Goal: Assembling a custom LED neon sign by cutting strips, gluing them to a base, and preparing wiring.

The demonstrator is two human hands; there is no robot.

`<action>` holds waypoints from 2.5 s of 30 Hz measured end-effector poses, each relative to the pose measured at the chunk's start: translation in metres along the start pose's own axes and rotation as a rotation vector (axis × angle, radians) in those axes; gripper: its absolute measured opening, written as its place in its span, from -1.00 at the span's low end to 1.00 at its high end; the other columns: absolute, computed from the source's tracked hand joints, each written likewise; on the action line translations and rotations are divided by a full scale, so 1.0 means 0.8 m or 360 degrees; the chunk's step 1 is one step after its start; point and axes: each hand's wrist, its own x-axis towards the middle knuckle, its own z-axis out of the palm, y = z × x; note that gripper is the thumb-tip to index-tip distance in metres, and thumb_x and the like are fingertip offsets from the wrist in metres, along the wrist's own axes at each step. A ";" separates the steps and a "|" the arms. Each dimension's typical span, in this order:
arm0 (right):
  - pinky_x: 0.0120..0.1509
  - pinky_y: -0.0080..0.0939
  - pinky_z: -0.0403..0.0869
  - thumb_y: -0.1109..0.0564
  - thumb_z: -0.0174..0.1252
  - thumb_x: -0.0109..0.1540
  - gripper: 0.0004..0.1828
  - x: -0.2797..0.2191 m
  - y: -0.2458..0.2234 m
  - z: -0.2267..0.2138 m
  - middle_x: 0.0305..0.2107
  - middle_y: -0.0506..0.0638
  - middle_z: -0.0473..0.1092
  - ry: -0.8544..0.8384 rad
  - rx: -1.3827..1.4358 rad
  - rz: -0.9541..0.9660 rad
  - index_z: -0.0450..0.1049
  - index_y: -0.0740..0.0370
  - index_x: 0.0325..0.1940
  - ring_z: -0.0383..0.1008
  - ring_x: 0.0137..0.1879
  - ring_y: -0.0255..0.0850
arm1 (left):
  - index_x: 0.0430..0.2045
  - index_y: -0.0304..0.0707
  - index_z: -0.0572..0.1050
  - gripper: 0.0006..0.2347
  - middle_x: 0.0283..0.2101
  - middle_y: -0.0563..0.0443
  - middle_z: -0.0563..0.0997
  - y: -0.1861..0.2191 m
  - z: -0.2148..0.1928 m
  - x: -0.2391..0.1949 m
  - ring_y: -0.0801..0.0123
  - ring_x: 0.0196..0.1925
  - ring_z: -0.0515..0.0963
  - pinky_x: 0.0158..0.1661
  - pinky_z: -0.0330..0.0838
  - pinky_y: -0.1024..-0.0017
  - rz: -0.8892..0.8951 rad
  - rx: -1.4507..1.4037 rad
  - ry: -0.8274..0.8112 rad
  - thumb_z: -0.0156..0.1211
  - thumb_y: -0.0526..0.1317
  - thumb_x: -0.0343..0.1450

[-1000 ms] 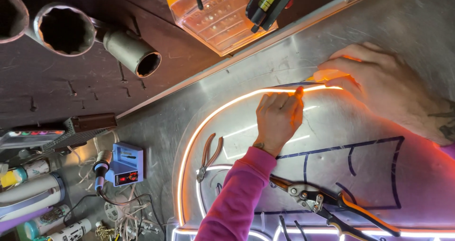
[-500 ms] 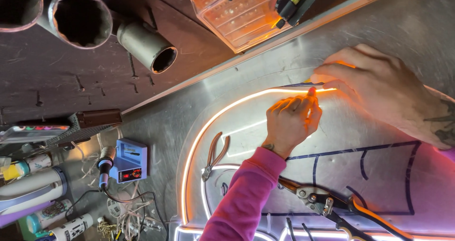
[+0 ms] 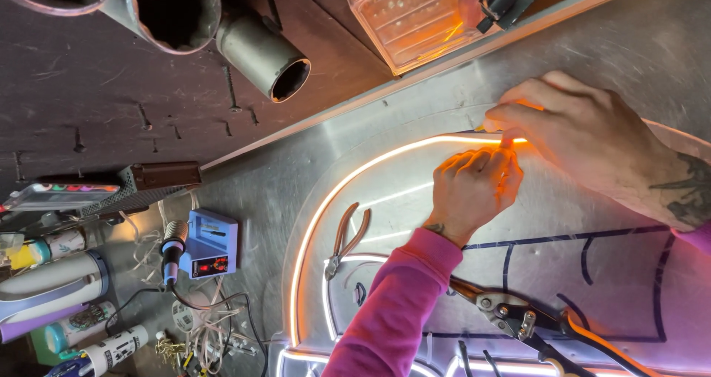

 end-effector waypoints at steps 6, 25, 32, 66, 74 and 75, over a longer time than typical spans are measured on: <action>-0.29 -0.39 0.33 0.22 0.01 -0.14 -0.62 0.003 -0.003 0.003 -0.31 -0.25 0.24 -0.0060 -0.0060 0.0028 0.32 -0.01 -0.24 0.22 -0.29 -0.30 | -0.52 -0.33 0.44 -0.87 -0.76 0.08 0.27 0.000 -0.001 0.001 0.33 -0.72 0.27 -0.64 0.14 0.49 0.0004 -0.0009 -0.0011 0.10 -0.32 0.13; -0.22 -0.40 0.35 0.24 -0.02 -0.11 -0.57 -0.021 0.017 -0.007 -0.25 -0.29 0.25 -0.0157 -0.0228 0.0108 0.32 -0.09 -0.19 0.24 -0.22 -0.31 | -0.40 -0.35 0.45 -0.79 -0.73 0.10 0.32 0.000 0.001 0.001 0.39 -0.71 0.29 -0.64 0.13 0.54 0.0029 0.0021 -0.0024 0.11 -0.33 0.14; -0.21 -0.45 0.37 0.21 -0.04 -0.06 -0.61 -0.035 0.020 -0.015 -0.25 -0.34 0.24 -0.0182 -0.0411 0.0180 0.29 -0.11 -0.17 0.25 -0.23 -0.35 | -0.43 -0.34 0.46 -0.82 -0.72 0.09 0.36 0.002 0.001 0.002 0.38 -0.71 0.32 -0.62 0.17 0.54 0.0022 0.0026 0.0009 0.10 -0.33 0.14; -0.21 -0.16 0.27 0.44 -0.05 0.23 -0.72 -0.119 0.063 -0.014 -0.24 0.32 0.13 0.0360 0.0510 0.0776 0.17 0.60 0.01 0.21 -0.28 0.01 | -0.42 -0.33 0.44 -0.80 -0.28 -0.01 0.39 0.013 -0.005 0.008 0.35 -0.38 0.36 -0.31 0.27 0.52 -0.0040 -0.0038 0.0005 0.07 -0.38 0.13; 0.03 -0.18 0.27 0.56 -0.14 0.39 -0.84 -0.172 0.171 0.038 -0.48 0.23 0.19 0.0504 0.0667 0.0450 0.07 0.57 0.00 0.22 -0.43 -0.03 | -0.42 -0.31 0.44 -0.79 -0.29 0.02 0.38 0.011 -0.003 0.006 0.35 -0.34 0.35 -0.32 0.28 0.53 -0.0077 -0.0062 -0.0023 0.07 -0.42 0.10; 0.20 -0.03 0.27 0.55 -0.07 0.33 -0.89 -0.175 0.180 0.040 -0.42 0.24 0.25 0.0504 0.0330 0.0194 0.19 0.51 -0.14 0.26 -0.32 0.01 | -0.43 -0.33 0.44 -0.79 -0.34 0.02 0.37 0.011 -0.004 0.007 0.33 -0.31 0.36 -0.29 0.29 0.51 -0.0070 -0.0073 -0.0018 0.07 -0.42 0.10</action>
